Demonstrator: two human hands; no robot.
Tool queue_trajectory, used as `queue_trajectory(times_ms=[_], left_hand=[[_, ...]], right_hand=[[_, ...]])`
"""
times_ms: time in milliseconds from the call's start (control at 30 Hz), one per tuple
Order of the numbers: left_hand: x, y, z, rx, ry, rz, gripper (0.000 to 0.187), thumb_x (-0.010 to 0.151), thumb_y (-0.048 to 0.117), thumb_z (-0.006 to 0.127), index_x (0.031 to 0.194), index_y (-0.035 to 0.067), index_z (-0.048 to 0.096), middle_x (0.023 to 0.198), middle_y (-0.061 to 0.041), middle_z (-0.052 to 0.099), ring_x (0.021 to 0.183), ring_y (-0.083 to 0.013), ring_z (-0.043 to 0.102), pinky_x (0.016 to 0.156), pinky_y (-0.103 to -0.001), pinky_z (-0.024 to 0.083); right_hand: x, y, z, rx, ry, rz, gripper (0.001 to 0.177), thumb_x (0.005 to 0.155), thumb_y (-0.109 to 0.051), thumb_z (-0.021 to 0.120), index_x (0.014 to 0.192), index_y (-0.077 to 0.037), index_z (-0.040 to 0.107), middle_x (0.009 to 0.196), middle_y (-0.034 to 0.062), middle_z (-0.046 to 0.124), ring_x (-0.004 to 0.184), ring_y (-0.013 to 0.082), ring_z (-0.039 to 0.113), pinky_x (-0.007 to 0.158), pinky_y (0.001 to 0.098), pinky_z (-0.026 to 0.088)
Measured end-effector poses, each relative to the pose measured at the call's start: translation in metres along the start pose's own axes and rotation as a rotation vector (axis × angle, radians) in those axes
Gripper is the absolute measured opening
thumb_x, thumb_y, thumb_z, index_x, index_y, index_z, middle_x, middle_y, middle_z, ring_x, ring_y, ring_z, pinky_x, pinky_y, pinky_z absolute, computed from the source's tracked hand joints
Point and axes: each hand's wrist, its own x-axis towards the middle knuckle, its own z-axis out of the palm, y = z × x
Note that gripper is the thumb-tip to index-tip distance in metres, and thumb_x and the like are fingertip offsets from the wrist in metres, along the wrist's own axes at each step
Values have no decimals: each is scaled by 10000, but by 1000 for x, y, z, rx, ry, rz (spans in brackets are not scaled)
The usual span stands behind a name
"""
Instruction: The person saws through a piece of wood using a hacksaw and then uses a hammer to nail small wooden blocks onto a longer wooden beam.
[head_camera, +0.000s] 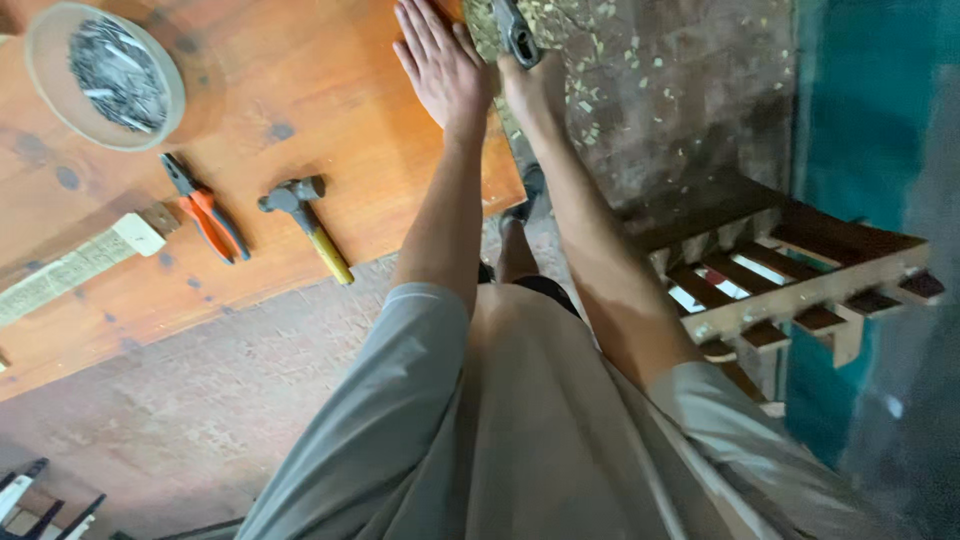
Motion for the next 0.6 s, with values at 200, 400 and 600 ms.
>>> queue_trajectory(times_ms=[200, 400, 600], left_hand=[[-2, 0, -7, 27, 11, 11, 614, 1160, 448, 263, 1676, 139, 139, 1756, -12, 166, 1649, -140, 188, 1369, -340, 197], [-11, -11, -10, -231, -6, 9, 620, 1122, 362, 224, 1662, 69, 140, 1746, -68, 171, 1633, -193, 150, 1336, -407, 140], [-3, -10, -1, -70, 78, 57, 618, 1123, 376, 353, 1615, 18, 243, 1690, -147, 273, 1589, -260, 262, 1312, -405, 236]], right_hand=[[-108, -49, -73, -68, -69, 63, 376, 835, -437, 709, 688, -147, 520, 608, -11, 535, 555, 145, 503, 521, 390, 347], [-128, -6, -78, 91, -22, -28, 376, 838, -316, 747, 620, -143, 494, 557, -16, 478, 535, 123, 488, 516, 374, 343], [-129, -16, -69, -124, -39, -10, 394, 824, -461, 695, 709, -85, 674, 643, 61, 658, 625, 228, 643, 586, 431, 426]])
